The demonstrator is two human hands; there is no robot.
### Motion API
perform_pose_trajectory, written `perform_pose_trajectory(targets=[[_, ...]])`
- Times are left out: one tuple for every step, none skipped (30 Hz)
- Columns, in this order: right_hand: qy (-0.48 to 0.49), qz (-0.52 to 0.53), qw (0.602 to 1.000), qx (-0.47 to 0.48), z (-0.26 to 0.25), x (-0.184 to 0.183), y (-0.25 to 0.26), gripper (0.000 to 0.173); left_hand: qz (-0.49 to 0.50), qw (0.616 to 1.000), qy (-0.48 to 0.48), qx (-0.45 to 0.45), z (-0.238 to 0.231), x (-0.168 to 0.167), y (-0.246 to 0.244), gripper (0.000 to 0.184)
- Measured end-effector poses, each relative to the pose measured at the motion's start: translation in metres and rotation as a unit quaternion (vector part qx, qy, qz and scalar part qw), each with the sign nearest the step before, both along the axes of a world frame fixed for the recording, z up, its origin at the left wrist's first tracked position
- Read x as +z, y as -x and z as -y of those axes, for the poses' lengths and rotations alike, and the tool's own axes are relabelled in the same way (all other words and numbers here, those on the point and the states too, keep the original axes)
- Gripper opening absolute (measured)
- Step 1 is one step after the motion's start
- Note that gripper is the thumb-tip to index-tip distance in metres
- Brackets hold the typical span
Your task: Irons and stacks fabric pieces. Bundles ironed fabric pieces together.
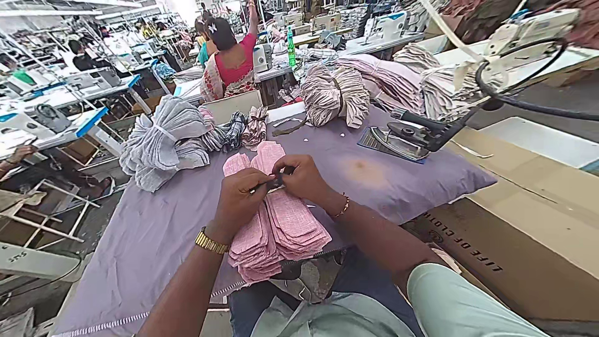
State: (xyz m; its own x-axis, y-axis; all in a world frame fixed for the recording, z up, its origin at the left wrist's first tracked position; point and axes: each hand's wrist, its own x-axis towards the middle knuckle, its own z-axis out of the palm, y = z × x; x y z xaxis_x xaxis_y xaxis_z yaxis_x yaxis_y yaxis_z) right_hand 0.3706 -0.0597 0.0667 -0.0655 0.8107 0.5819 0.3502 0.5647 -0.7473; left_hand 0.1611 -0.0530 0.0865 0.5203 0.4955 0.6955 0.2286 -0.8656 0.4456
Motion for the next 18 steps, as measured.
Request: perform_pose_trajectory(targets=[[0.019,-0.012,1.000,0.008,0.001,0.000,0.001,0.005,-0.013,1.000,-0.016,0.010,-0.001,0.001,0.000,0.013],[0.038,-0.022,0.999,0.017,0.002,0.001,0.001,0.004,-0.024,0.999,-0.025,0.017,-0.001,0.002,0.000,0.013],[0.060,-0.034,0.997,0.024,0.002,0.003,0.001,0.007,-0.036,0.999,-0.028,0.021,-0.001,0.004,0.000,0.014],[0.082,-0.050,0.995,0.033,0.003,0.005,0.001,0.009,-0.046,0.998,-0.031,0.023,-0.002,0.005,0.000,0.014],[0.109,-0.070,0.990,0.050,0.005,0.007,-0.001,0.008,-0.053,0.998,-0.029,0.029,-0.002,0.005,-0.001,0.015],[0.141,-0.085,0.984,0.071,0.006,0.010,-0.004,0.007,-0.058,0.997,-0.019,0.039,-0.002,0.005,-0.002,0.016],[0.161,-0.096,0.979,0.084,0.007,0.011,-0.007,0.008,-0.056,0.997,0.000,0.052,-0.003,0.006,-0.003,0.015],[0.162,-0.094,0.979,0.078,0.008,0.011,-0.011,0.009,-0.049,0.996,0.030,0.064,-0.003,0.006,-0.004,0.013],[0.138,-0.069,0.987,0.047,0.010,0.010,-0.016,0.011,-0.038,0.994,0.071,0.070,-0.003,0.008,-0.005,0.011],[0.088,-0.038,0.995,-0.001,0.012,0.006,-0.018,0.013,-0.025,0.990,0.123,0.070,-0.002,0.010,-0.006,0.009],[0.030,-0.025,0.998,-0.046,0.014,0.002,-0.018,0.013,-0.009,0.980,0.188,0.065,-0.002,0.013,-0.006,0.008],[-0.027,-0.016,0.997,-0.076,0.016,0.000,-0.018,0.010,0.012,0.965,0.255,0.058,-0.001,0.015,-0.007,0.007],[-0.066,-0.002,0.994,-0.086,0.020,0.001,-0.017,0.011,0.035,0.949,0.309,0.055,0.000,0.017,-0.010,0.006],[-0.093,0.018,0.992,-0.082,0.023,0.001,-0.017,0.017,0.058,0.934,0.349,0.055,0.000,0.018,-0.012,0.005],[-0.102,0.048,0.991,-0.071,0.026,0.002,-0.017,0.024,0.074,0.922,0.376,0.056,0.001,0.019,-0.014,0.006],[-0.097,0.088,0.989,-0.062,0.027,0.002,-0.016,0.031,0.084,0.914,0.394,0.056,0.001,0.019,-0.016,0.006],[-0.083,0.127,0.987,-0.059,0.026,0.003,-0.014,0.035,0.088,0.909,0.404,0.052,0.000,0.020,-0.017,0.007],[-0.061,0.154,0.984,-0.059,0.025,0.002,-0.011,0.039,0.088,0.908,0.405,0.051,0.000,0.019,-0.017,0.007]])
